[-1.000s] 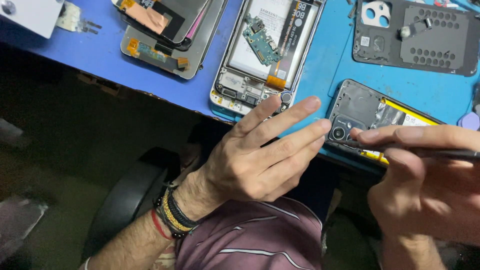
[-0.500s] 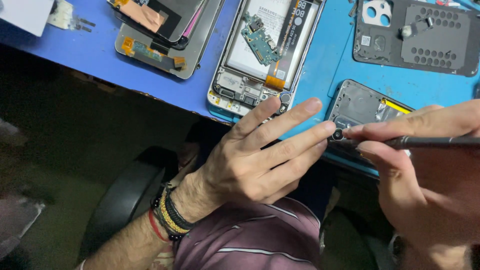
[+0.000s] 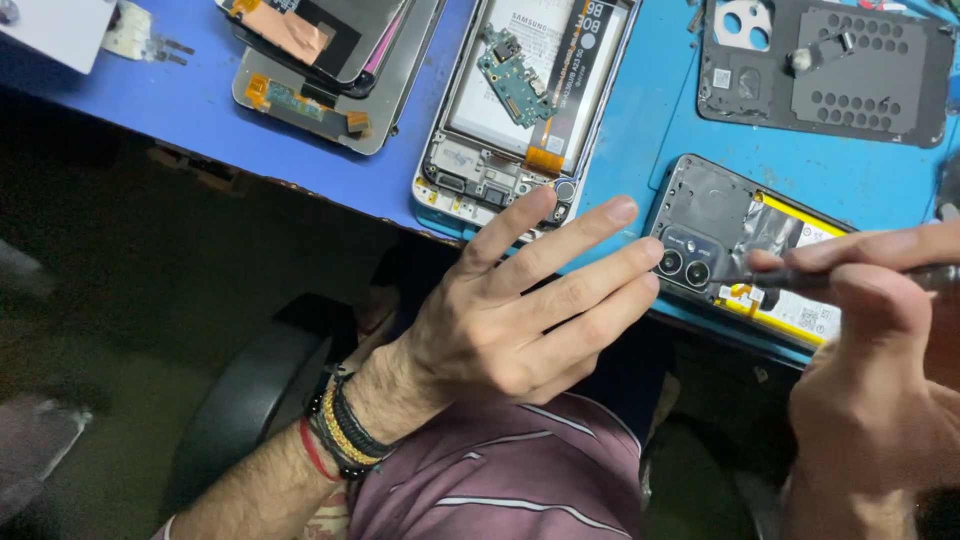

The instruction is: The person is using a screwdriver to fasten internal components of a disassembled smartphone on a workbench.

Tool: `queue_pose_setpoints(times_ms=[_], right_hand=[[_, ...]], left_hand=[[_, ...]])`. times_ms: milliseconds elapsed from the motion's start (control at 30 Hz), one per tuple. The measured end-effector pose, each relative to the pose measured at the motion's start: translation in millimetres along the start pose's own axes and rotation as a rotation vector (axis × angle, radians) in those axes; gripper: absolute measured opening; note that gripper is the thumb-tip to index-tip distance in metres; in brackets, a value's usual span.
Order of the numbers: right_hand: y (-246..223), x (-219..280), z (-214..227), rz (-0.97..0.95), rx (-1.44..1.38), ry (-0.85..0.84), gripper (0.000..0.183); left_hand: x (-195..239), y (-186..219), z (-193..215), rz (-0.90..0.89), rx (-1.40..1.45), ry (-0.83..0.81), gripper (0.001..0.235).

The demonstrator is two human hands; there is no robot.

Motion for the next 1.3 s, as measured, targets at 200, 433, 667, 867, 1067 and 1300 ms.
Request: queue_pose_setpoints(times_ms=[200, 433, 667, 867, 1067, 1300], right_hand=[[-10.1, -12.8, -2.8, 0.052, -0.142, 0.047, 0.011], [-15.9, -19.1, -3.4, 0.006, -0.087, -0.009, 0.010], [-27.7, -33.3, -6.1, 0.065, -0.020, -0.152, 0.013], [-38.9, -36.0, -2.5, 0.013, 0.001, -0.120, 0.010], [-49.8, -30.7, 12.3, 0.070, 0.022, 0.020, 0.018], [75.5, 37.7, 59.3, -0.334, -0.138, 0.235, 0.043]], left_hand=[[-8.2, 2.4, -3.0, 0.061, -0.042, -0.035, 0.013], [-9.8, -0.4, -5.1, 0.081, 0.049, -0.076, 0.016], [-8.5, -1.1, -7.5, 0.086, -0.025, -0.056, 0.015], [-8.2, -0.6, -8.1, 0.085, -0.043, -0.058, 0.019], [-13.8, 4.9, -3.3, 0.070, -0.045, -0.072, 0.022], [-25.2, 11.4, -12.7, 0.135, -0.055, -0.084, 0.023]])
Point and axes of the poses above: each hand's wrist, its own x-axis away from the middle knuckle, its own z-axis out of the back of the hand, y = z × x, the point moved 10 cm from there along -x, towards the middle knuckle, and after that the axes turned 13 degrees about -y, right-handed, at the moved point
